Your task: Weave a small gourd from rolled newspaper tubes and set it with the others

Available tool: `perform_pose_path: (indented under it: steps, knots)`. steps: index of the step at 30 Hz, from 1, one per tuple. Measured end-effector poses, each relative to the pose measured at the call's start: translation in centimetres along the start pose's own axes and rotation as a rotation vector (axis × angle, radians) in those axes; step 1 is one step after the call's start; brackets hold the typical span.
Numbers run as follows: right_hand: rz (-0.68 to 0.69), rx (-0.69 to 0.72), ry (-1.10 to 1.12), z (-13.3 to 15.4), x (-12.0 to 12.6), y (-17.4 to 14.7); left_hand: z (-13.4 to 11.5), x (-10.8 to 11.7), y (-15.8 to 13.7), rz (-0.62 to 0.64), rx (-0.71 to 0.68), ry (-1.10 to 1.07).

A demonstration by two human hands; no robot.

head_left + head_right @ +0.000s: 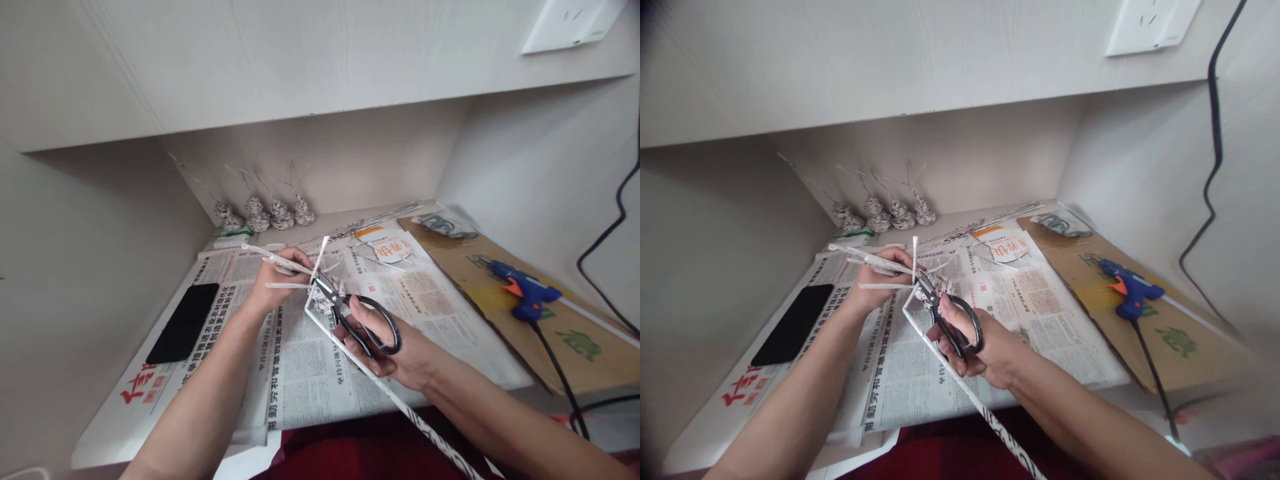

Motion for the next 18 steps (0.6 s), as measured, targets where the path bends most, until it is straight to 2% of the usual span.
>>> perform_pose_path:
  steps: [5,9,14,18]
  knots:
    - [-0.014,0.066,0.024,-0.44,-0.05,0.05,0.12,0.03,0.09,-0.007,0.009,-0.020]
    - [-0.070,0.058,0.035,-0.83,0.11,0.20,0.13,0.09,0.14,-0.017,0.001,0.004]
    - [0.003,0.048,0.060,-0.66,-0.17,0.50,0.26,-0.10,0.10,0.015,0.030,-0.041]
    - [-0.003,0.055,0.031,-0.72,-0.04,0.60,0.44,-0.14,0.07,0.041,0.043,-0.057]
Point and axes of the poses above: each hand's wrist, its own y-axis towards the middle knuckle, its own x-axis out of the back of the hand, z = x × y, the point moved 5 cm from there along y, towards the middle knuckle, and after that the axes turned 6 degrees about y, right-handed, at the moved point
